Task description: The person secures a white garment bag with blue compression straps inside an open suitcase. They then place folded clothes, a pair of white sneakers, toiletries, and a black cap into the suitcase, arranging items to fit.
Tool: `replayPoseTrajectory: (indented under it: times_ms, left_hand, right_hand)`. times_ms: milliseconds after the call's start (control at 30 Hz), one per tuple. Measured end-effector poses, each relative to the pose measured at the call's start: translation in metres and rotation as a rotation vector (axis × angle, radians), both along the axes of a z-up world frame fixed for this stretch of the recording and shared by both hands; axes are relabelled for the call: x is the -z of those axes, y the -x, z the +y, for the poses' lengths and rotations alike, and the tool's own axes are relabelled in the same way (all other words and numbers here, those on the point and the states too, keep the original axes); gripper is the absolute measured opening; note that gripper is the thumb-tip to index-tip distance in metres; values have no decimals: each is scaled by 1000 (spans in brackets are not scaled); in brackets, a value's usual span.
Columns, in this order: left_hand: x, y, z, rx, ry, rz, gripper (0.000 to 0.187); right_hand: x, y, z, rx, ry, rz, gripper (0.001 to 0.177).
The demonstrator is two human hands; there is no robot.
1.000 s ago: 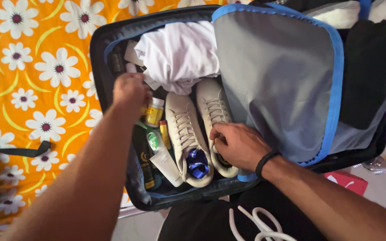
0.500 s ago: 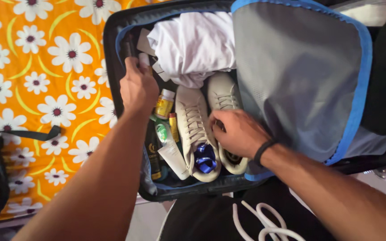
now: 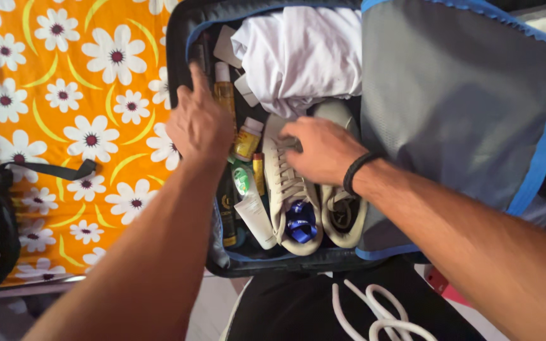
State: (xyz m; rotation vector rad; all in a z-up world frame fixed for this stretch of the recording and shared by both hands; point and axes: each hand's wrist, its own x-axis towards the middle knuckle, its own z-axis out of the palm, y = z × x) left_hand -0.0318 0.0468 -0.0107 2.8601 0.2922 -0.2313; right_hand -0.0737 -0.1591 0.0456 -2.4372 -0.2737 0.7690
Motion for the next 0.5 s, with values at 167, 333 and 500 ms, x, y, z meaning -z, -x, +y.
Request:
replayPoseTrajectory:
  times_ms: [167,333,500]
  left_hand:
    - [-22,52,2,-8,169,52,61]
    - [-37,113,15,39,184,164,18]
    - [-42,145,11,-9,153,267,20]
  right_hand:
    - [6,28,-12,-137,33,7,55]
    - [-2,64,-26,-108,0,-171,50]
    - [-31,85,-32,-37,-5,-221,22]
